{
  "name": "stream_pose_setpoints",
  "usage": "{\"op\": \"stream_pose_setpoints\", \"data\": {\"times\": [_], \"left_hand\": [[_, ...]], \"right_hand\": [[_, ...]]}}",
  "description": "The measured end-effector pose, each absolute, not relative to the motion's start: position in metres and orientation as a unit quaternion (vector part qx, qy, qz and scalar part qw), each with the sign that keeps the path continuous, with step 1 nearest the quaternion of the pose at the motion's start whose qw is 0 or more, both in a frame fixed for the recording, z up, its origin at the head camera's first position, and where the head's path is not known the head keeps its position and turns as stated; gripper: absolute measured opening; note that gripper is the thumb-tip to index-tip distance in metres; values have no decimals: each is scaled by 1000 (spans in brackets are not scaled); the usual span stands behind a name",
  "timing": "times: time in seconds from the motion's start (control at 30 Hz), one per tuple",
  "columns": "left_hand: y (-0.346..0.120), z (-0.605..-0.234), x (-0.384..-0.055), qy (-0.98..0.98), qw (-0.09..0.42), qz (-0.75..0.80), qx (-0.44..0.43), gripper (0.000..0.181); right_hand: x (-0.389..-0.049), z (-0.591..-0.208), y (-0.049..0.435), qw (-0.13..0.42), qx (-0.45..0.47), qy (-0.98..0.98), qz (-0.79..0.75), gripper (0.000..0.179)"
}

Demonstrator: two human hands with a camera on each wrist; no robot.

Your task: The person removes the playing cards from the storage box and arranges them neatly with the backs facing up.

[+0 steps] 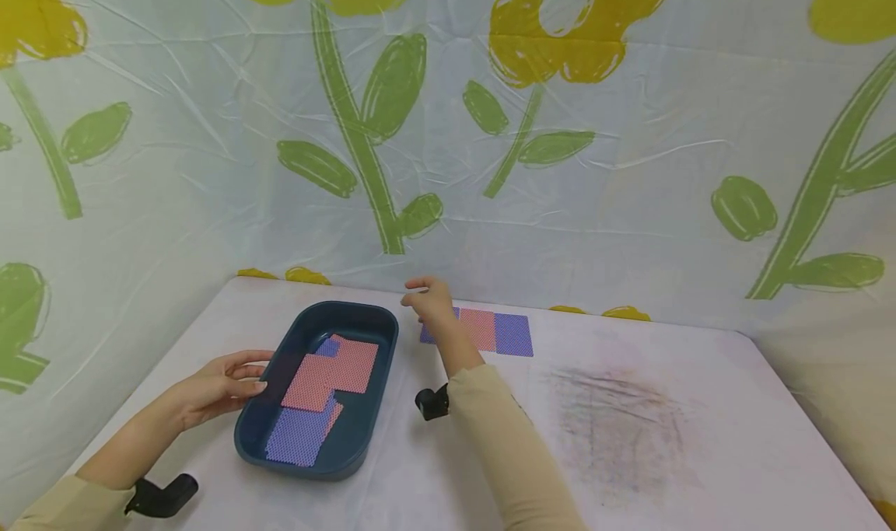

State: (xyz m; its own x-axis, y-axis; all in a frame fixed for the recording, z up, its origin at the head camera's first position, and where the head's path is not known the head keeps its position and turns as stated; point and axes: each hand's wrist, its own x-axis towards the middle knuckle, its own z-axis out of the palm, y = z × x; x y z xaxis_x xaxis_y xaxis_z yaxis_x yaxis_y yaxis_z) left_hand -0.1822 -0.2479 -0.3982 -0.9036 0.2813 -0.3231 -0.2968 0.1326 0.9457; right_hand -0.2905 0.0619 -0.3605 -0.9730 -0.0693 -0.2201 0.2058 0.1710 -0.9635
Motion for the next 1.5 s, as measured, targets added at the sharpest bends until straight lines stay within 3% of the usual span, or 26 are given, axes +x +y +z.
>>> {"op": "stream_pose_setpoints", "data": {"times": [0.5, 0.77, 1.03, 1.13, 1.3, 1.5], "left_hand": [[-250, -400, -184, 712, 224, 666, -1, 66], [-251, -400, -183, 713, 223, 665, 0, 66], [-248, -399, -182, 715, 224, 663, -3, 66], [-248, -399, -183, 717, 222, 661, -6, 66], [-247, -398, -182, 717, 222, 661, -6, 67], [-246, -398, -181, 719, 220, 659, -7, 66]], "right_hand": [[-280, -358, 7, 145, 29, 765, -627, 33], [-278, -371, -12, 138, 24, 792, -595, 28], [-344, -478, -22, 149, -4, 797, -585, 29], [-329, -468, -24, 157, -5, 834, -529, 37], [-275, -413, -28, 155, -37, 923, -351, 48], [-256, -398, -29, 162, -71, 953, -245, 61]]}}
